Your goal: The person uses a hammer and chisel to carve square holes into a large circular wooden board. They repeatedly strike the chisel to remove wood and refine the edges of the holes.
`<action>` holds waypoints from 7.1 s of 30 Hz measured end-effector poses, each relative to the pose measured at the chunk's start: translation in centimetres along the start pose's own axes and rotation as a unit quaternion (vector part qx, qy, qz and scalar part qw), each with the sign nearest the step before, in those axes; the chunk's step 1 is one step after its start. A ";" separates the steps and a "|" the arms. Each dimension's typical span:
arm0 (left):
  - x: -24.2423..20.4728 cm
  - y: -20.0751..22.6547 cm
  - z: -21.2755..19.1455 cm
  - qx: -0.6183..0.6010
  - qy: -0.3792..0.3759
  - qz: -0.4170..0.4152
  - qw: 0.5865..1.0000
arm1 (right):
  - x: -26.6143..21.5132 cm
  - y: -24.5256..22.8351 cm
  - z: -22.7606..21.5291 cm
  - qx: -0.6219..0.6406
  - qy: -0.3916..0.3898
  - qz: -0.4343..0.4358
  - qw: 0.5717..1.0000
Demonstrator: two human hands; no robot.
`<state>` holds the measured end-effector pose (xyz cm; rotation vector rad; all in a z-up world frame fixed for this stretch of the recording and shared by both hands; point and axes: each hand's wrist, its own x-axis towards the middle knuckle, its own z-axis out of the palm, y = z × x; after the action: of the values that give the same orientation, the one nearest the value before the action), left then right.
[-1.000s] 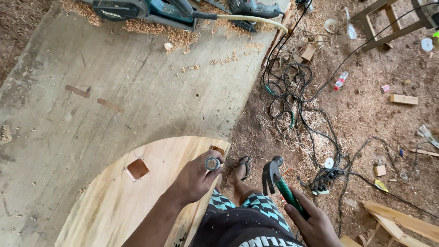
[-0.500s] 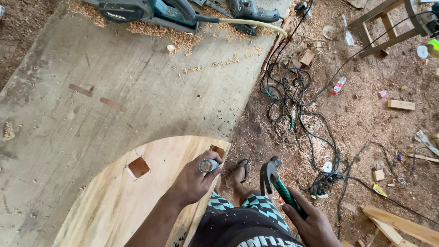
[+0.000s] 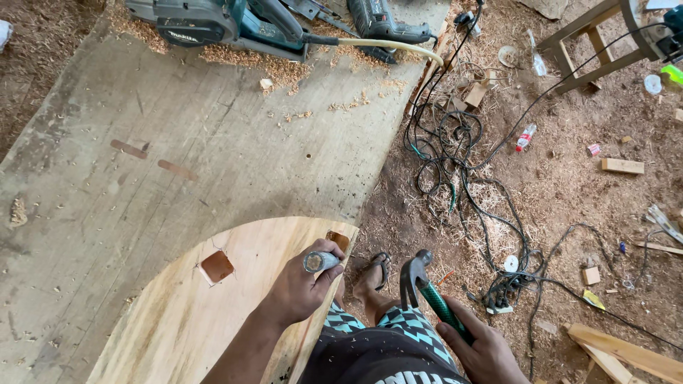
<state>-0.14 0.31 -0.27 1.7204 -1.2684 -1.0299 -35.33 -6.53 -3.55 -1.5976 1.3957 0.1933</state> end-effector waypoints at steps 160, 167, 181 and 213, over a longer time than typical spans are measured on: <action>3.5 0.6 0.5 -0.028 0.058 0.034 0.997 | -3.1 -7.2 -4.0 0.052 0.033 -0.002 0.998; 3.5 -0.5 2.2 0.017 0.163 -0.006 0.986 | -2.4 -6.0 -3.4 0.088 0.010 0.014 0.996; 5.5 -2.4 1.5 -0.050 0.162 -0.027 0.985 | -2.2 -5.0 -2.8 0.130 0.017 0.030 0.991; 7.1 -1.0 3.1 0.150 0.094 0.086 0.980 | -2.0 -5.0 -3.3 0.104 -0.013 0.060 0.993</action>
<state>-1.27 -6.70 -3.54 1.8424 -1.4747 -0.5836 -33.31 -8.20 2.16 -1.3371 1.4423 0.1339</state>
